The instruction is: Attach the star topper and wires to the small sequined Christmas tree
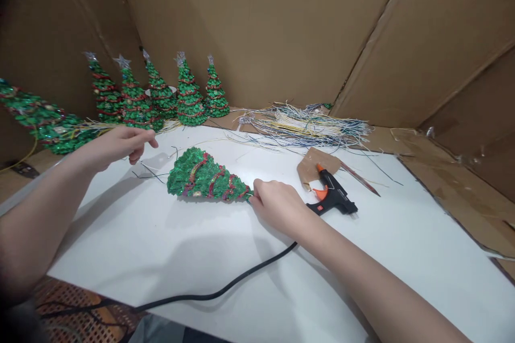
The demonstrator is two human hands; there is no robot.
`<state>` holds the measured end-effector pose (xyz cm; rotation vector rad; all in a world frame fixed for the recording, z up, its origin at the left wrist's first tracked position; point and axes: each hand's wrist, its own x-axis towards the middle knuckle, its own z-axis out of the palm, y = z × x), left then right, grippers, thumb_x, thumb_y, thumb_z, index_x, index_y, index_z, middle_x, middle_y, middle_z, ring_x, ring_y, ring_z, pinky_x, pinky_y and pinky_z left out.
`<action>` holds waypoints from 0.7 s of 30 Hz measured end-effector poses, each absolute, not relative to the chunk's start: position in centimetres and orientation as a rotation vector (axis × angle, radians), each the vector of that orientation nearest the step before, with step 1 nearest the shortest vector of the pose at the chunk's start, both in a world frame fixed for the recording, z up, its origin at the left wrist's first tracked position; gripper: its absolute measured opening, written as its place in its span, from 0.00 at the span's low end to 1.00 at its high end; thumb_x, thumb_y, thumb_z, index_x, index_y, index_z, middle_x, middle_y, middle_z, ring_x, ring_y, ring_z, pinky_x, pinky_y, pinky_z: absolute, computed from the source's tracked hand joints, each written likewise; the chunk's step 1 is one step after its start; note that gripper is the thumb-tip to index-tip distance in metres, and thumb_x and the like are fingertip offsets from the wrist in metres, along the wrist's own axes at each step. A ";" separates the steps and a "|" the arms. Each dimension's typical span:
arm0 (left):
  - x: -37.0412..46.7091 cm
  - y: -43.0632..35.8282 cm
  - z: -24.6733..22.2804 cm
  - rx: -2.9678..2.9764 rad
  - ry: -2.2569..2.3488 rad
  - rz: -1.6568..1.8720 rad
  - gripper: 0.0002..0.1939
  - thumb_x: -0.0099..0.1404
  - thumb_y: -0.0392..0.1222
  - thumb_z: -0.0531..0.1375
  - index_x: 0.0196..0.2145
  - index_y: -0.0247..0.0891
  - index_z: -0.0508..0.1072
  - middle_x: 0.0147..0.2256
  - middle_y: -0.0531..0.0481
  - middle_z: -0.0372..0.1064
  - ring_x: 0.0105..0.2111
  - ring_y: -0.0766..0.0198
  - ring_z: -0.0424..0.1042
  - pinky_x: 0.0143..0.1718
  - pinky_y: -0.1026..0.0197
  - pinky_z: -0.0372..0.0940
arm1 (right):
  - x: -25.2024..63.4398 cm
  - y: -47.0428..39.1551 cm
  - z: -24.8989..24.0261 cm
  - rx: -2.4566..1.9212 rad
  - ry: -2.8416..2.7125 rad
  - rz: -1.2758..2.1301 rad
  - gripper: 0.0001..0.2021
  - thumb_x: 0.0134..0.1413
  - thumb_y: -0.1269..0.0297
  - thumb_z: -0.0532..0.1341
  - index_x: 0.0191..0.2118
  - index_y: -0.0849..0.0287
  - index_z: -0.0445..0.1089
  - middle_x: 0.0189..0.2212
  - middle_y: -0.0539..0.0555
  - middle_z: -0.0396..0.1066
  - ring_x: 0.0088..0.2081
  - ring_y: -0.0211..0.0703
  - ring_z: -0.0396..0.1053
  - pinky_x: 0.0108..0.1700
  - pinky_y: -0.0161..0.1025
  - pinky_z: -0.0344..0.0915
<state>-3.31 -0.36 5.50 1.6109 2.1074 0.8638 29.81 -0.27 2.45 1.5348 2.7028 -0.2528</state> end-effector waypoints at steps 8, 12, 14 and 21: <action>-3.1 -0.2 4.9 1.953 2.302 0.321 0.14 0.51 0.54 0.60 0.20 0.41 0.74 0.22 0.49 0.66 0.34 0.53 0.63 0.44 0.53 0.50 | 30.0 -0.2 2.3 1.535 2.699 -0.268 0.08 0.55 0.63 0.51 0.27 0.57 0.60 0.22 0.50 0.66 0.23 0.36 0.59 0.23 0.34 0.43; -2.4 -0.6 4.6 2.158 2.144 0.250 0.14 0.49 0.57 0.60 0.23 0.46 0.77 0.32 0.45 0.69 0.44 0.44 0.59 0.50 0.47 0.45 | 29.9 -0.2 2.3 1.538 2.698 -0.258 0.08 0.55 0.63 0.51 0.26 0.57 0.60 0.22 0.50 0.66 0.23 0.36 0.59 0.23 0.34 0.43; -1.9 -0.7 4.2 2.206 1.985 0.221 0.14 0.49 0.57 0.59 0.24 0.47 0.77 0.35 0.46 0.71 0.45 0.45 0.59 0.51 0.47 0.43 | 29.9 -0.2 2.4 1.544 2.690 -0.258 0.08 0.54 0.64 0.51 0.26 0.57 0.59 0.22 0.49 0.66 0.23 0.36 0.59 0.23 0.33 0.43; -1.2 -0.6 2.9 2.239 1.887 0.227 0.12 0.51 0.52 0.57 0.19 0.43 0.73 0.31 0.46 0.72 0.41 0.49 0.63 0.52 0.48 0.44 | 29.8 -0.3 2.6 1.563 2.678 -0.248 0.08 0.54 0.63 0.52 0.25 0.56 0.59 0.22 0.49 0.67 0.23 0.37 0.59 0.23 0.34 0.43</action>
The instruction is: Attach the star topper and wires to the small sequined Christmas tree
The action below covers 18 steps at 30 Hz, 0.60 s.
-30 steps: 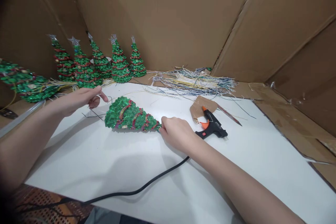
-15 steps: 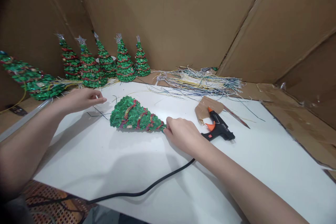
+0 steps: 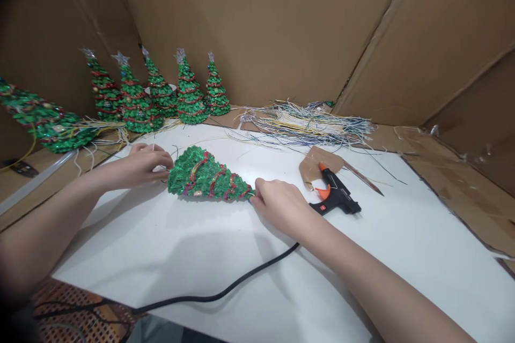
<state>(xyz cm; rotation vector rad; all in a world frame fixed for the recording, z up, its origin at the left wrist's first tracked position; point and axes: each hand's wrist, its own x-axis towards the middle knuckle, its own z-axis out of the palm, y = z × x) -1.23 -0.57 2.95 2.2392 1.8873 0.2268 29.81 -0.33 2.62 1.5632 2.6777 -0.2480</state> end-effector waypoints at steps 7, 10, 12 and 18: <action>-2.8 -0.5 5.0 2.080 1.715 0.317 0.18 0.59 0.56 0.50 0.30 0.43 0.72 0.34 0.50 0.71 0.36 0.58 0.67 0.39 0.61 0.58 | 30.1 -0.2 2.8 1.592 2.679 -0.253 0.08 0.53 0.61 0.54 0.26 0.56 0.61 0.22 0.48 0.68 0.25 0.36 0.62 0.23 0.33 0.44; -3.2 -0.5 5.6 2.007 1.779 0.384 0.18 0.60 0.57 0.51 0.33 0.42 0.72 0.37 0.51 0.71 0.38 0.57 0.67 0.38 0.61 0.59 | 30.2 -0.1 2.8 1.579 2.688 -0.244 0.08 0.53 0.61 0.53 0.26 0.56 0.61 0.23 0.49 0.68 0.24 0.36 0.62 0.23 0.33 0.44; -3.3 -0.6 5.7 1.960 1.852 0.458 0.18 0.59 0.57 0.52 0.35 0.42 0.72 0.38 0.51 0.71 0.39 0.56 0.68 0.38 0.61 0.59 | 30.2 -0.1 2.8 1.563 2.707 -0.238 0.07 0.54 0.62 0.53 0.27 0.56 0.62 0.23 0.49 0.69 0.25 0.36 0.62 0.23 0.33 0.44; -3.0 -0.7 5.8 1.740 1.813 0.812 0.15 0.56 0.54 0.59 0.34 0.42 0.74 0.42 0.51 0.71 0.42 0.57 0.67 0.38 0.63 0.60 | 30.2 -0.2 2.9 1.540 2.737 -0.240 0.07 0.54 0.64 0.52 0.26 0.56 0.61 0.23 0.48 0.68 0.25 0.37 0.61 0.23 0.33 0.43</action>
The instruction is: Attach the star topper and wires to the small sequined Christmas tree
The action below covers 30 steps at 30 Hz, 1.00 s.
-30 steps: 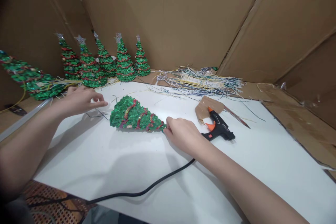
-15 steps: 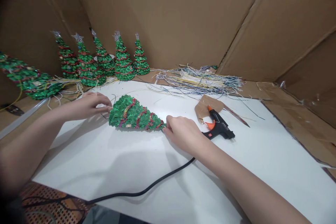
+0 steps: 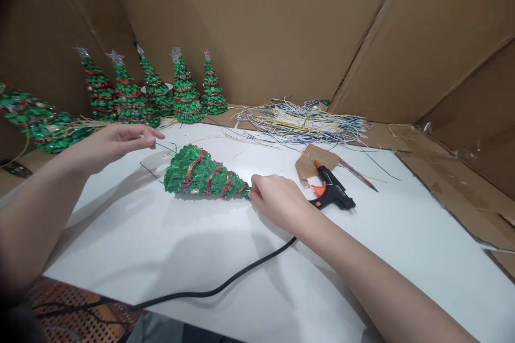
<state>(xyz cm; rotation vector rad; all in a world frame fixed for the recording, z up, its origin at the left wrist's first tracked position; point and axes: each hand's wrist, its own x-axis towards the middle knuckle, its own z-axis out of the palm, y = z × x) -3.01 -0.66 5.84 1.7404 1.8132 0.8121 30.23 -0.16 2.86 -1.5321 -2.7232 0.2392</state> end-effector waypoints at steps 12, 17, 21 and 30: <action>0.3 -0.2 3.8 0.860 1.020 1.232 0.17 0.60 0.35 0.53 0.15 0.35 0.64 0.31 0.42 0.75 0.42 0.58 0.71 0.40 0.57 0.68 | 30.1 0.3 1.9 -1.292 -2.671 0.388 0.07 0.53 0.71 0.50 0.25 0.59 0.58 0.30 0.51 0.63 0.29 0.36 0.62 0.30 0.33 0.52; 1.5 0.0 3.3 0.665 0.983 1.330 0.20 0.63 0.40 0.51 0.15 0.36 0.64 0.22 0.47 0.69 0.30 0.63 0.72 0.29 0.63 0.69 | 30.1 0.3 1.1 -1.260 -2.631 0.427 0.06 0.52 0.72 0.50 0.25 0.59 0.56 0.28 0.51 0.61 0.27 0.35 0.60 0.30 0.33 0.52; 1.6 -0.1 3.1 0.709 0.949 1.332 0.21 0.66 0.44 0.48 0.20 0.35 0.70 0.25 0.47 0.69 0.29 0.64 0.71 0.28 0.63 0.69 | 30.0 0.3 1.1 -1.266 -2.637 0.436 0.07 0.52 0.71 0.50 0.24 0.58 0.54 0.26 0.50 0.60 0.25 0.34 0.57 0.28 0.33 0.51; 1.0 -0.7 4.3 0.831 0.922 1.216 0.22 0.59 0.48 0.52 0.45 0.33 0.72 0.47 0.41 0.68 0.47 0.54 0.67 0.38 0.58 0.70 | 30.0 0.2 1.4 -1.262 -2.656 0.416 0.08 0.51 0.73 0.50 0.23 0.59 0.52 0.25 0.50 0.60 0.24 0.33 0.55 0.27 0.32 0.50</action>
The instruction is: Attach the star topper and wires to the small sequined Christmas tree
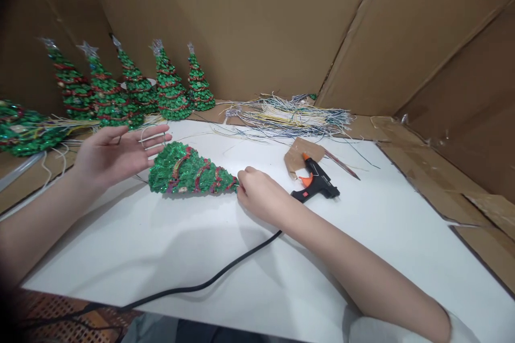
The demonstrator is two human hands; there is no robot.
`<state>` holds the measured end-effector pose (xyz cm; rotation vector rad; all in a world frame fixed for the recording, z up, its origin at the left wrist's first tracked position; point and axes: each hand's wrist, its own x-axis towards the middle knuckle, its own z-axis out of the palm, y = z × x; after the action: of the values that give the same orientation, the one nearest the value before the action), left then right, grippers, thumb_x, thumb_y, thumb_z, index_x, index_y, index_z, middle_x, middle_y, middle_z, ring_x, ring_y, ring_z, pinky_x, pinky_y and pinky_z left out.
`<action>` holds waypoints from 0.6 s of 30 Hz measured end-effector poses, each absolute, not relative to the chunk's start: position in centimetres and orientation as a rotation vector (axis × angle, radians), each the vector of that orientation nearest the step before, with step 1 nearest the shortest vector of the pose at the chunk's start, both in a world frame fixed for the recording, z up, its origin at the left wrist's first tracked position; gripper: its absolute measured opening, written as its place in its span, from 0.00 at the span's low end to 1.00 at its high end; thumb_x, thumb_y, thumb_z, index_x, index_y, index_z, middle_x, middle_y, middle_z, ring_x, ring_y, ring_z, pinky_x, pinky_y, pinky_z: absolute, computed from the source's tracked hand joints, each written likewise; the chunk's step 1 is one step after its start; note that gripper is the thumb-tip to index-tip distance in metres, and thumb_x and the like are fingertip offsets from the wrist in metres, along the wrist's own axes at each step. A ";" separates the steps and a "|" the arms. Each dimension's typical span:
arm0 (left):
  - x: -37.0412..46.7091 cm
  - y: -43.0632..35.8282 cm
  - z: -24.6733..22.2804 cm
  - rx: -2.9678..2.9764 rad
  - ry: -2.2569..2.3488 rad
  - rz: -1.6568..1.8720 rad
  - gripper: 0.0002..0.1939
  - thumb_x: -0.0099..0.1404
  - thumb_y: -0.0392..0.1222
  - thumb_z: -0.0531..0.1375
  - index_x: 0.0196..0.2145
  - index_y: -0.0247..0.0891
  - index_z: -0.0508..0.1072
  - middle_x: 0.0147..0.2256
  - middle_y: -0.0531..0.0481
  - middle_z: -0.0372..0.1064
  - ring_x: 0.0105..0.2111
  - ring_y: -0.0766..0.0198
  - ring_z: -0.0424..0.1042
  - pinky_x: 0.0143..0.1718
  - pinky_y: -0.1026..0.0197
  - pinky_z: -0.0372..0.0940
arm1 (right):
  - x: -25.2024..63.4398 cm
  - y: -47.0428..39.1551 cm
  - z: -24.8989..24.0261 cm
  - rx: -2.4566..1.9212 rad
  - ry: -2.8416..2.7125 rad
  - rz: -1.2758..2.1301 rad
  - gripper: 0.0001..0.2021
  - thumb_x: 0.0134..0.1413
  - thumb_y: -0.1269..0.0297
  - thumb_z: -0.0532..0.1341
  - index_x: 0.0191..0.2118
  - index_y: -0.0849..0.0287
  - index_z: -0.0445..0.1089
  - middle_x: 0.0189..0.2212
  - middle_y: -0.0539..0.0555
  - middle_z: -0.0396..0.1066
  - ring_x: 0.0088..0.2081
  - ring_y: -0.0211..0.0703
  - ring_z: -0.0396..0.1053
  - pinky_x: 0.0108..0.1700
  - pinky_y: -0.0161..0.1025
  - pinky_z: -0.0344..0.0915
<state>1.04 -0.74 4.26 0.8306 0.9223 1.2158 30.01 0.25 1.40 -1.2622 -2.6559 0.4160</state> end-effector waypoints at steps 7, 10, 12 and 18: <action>2.2 -0.5 3.6 0.888 1.150 1.298 0.19 0.53 0.28 0.58 0.44 0.35 0.73 0.43 0.47 0.71 0.39 0.67 0.72 0.35 0.71 0.69 | 29.8 0.1 1.8 -1.285 -2.663 0.414 0.08 0.52 0.72 0.50 0.24 0.60 0.56 0.26 0.51 0.62 0.25 0.33 0.58 0.28 0.32 0.50; 2.6 -0.2 2.7 0.814 1.181 1.365 0.18 0.53 0.28 0.60 0.42 0.38 0.74 0.37 0.50 0.73 0.31 0.71 0.72 0.30 0.72 0.69 | 29.9 0.0 2.0 -1.276 -2.684 0.411 0.08 0.52 0.73 0.50 0.24 0.60 0.57 0.25 0.51 0.63 0.25 0.33 0.58 0.28 0.32 0.50; 2.6 -0.1 2.4 0.800 1.185 1.386 0.18 0.53 0.29 0.61 0.42 0.40 0.73 0.33 0.51 0.73 0.27 0.71 0.72 0.26 0.72 0.67 | 30.0 0.0 2.0 -1.266 -2.696 0.402 0.08 0.52 0.73 0.49 0.24 0.60 0.57 0.26 0.51 0.63 0.25 0.34 0.58 0.28 0.32 0.51; 2.5 -0.1 2.0 0.836 1.197 1.468 0.11 0.52 0.29 0.62 0.34 0.38 0.69 0.27 0.53 0.72 0.24 0.71 0.70 0.23 0.72 0.65 | 30.0 0.0 1.8 -1.298 -2.700 0.384 0.02 0.52 0.70 0.53 0.29 0.60 0.59 0.28 0.52 0.65 0.27 0.36 0.61 0.28 0.32 0.51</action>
<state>2.55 -0.07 2.03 0.8359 1.1968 1.4681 29.99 0.01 1.79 -1.2983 -2.6996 0.3838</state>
